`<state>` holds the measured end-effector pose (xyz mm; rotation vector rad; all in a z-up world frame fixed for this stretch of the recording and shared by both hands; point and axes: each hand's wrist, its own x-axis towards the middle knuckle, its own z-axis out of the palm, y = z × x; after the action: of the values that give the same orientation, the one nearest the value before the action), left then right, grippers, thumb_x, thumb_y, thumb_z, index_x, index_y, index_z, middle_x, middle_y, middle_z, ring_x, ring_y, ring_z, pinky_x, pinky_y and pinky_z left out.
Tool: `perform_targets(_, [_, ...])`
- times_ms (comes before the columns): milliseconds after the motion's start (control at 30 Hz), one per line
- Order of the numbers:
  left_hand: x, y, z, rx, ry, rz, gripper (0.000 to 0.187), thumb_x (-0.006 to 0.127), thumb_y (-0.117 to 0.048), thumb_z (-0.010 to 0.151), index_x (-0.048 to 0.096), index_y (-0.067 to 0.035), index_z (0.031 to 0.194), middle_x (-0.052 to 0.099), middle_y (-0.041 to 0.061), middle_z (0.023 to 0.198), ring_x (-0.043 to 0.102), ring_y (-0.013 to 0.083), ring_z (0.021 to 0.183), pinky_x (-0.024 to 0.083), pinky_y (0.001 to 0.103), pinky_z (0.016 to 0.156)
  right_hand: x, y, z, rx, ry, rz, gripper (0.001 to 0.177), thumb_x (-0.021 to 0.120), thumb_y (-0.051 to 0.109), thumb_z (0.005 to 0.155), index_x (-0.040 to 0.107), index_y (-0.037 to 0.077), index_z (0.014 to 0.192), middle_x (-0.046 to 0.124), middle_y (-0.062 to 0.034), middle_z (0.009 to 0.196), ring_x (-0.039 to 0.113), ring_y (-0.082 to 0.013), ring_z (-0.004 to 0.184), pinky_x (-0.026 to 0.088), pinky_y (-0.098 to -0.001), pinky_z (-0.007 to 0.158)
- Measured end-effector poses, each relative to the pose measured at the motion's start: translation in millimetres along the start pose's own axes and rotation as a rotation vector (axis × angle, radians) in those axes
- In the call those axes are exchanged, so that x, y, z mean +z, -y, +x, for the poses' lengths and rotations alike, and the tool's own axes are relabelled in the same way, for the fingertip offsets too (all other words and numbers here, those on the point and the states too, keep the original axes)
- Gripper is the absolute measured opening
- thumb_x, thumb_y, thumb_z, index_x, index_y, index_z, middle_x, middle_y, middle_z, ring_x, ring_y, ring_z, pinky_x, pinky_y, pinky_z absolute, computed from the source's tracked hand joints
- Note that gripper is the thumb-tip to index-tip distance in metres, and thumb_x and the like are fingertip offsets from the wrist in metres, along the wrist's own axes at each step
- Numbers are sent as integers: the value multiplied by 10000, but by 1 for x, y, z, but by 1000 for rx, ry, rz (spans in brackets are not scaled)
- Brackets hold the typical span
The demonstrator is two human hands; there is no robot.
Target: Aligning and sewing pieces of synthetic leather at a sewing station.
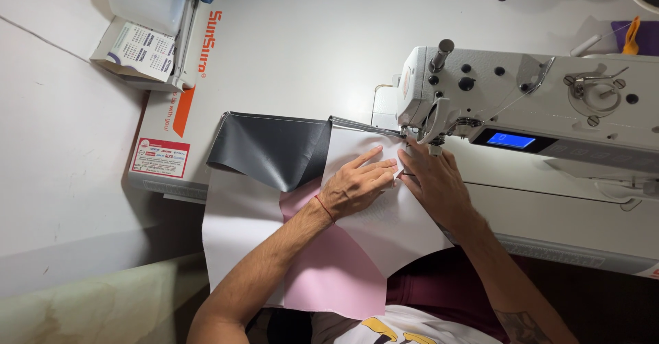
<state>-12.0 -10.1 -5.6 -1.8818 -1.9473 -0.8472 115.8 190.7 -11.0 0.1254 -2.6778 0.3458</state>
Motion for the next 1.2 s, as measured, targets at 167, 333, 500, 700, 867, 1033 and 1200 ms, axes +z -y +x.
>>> perform_targets(167, [2, 3, -1, 13, -13, -5, 239, 732, -110, 868, 647, -57, 1085, 742, 77, 1040, 721, 200, 1178, 437, 474, 1247, 0, 5, 3, 14, 33, -44, 491, 741, 271, 946, 668, 184, 1424, 641, -15, 1492, 625, -226, 1338, 422, -408, 1096])
perform_targets(333, [4, 6, -1, 21, -24, -23, 213, 691, -102, 890, 652, -52, 1093, 740, 80, 1025, 729, 206, 1157, 449, 470, 1236, 5, 1, 4, 34, 56, -65, 533, 779, 260, 905, 656, 191, 1418, 635, -15, 1490, 697, -247, 1159, 455, -451, 1073])
perform_targets(500, [5, 6, -3, 24, -33, -19, 217, 683, -98, 877, 660, -56, 1088, 746, 69, 1033, 734, 200, 1144, 453, 466, 1235, 6, 0, 3, 38, 69, -26, 546, 792, 248, 890, 651, 201, 1415, 616, -21, 1484, 727, -273, 1066, 465, -492, 1066])
perform_targets(700, [8, 8, -4, 32, -52, 4, 173, 644, -101, 913, 652, -72, 1083, 738, 57, 1014, 736, 194, 1133, 461, 461, 1227, 8, 1, 2, 78, 127, 0, 536, 771, 225, 918, 645, 187, 1437, 615, -42, 1492, 704, -290, 1170, 436, -486, 1088])
perform_targets(867, [16, 6, -9, 32, -31, -19, 213, 523, -177, 1004, 680, -94, 1122, 749, 58, 1027, 730, 198, 1154, 421, 481, 1243, -2, 11, 5, 62, 109, -127, 672, 810, 274, 826, 613, 210, 1466, 599, -8, 1530, 688, -294, 1180, 405, -515, 1125])
perform_targets(1033, [-27, -9, 24, 44, 78, -31, 292, 567, -386, 996, 665, -113, 963, 778, 103, 921, 755, 236, 1116, 389, 518, 1228, -5, 10, 2, 70, 78, -110, 727, 795, 306, 753, 623, 228, 1454, 594, 27, 1545, 706, -274, 1127, 352, -525, 1183])
perform_targets(1200, [-28, -3, 40, -86, 36, -5, 453, 585, -478, 1013, 726, -48, 1041, 791, 181, 1092, 702, 290, 1239, 343, 541, 1257, 4, 9, -4, 52, 86, -129, 737, 790, 364, 694, 645, 207, 1399, 597, 20, 1548, 713, -279, 1134, 329, -572, 1213])
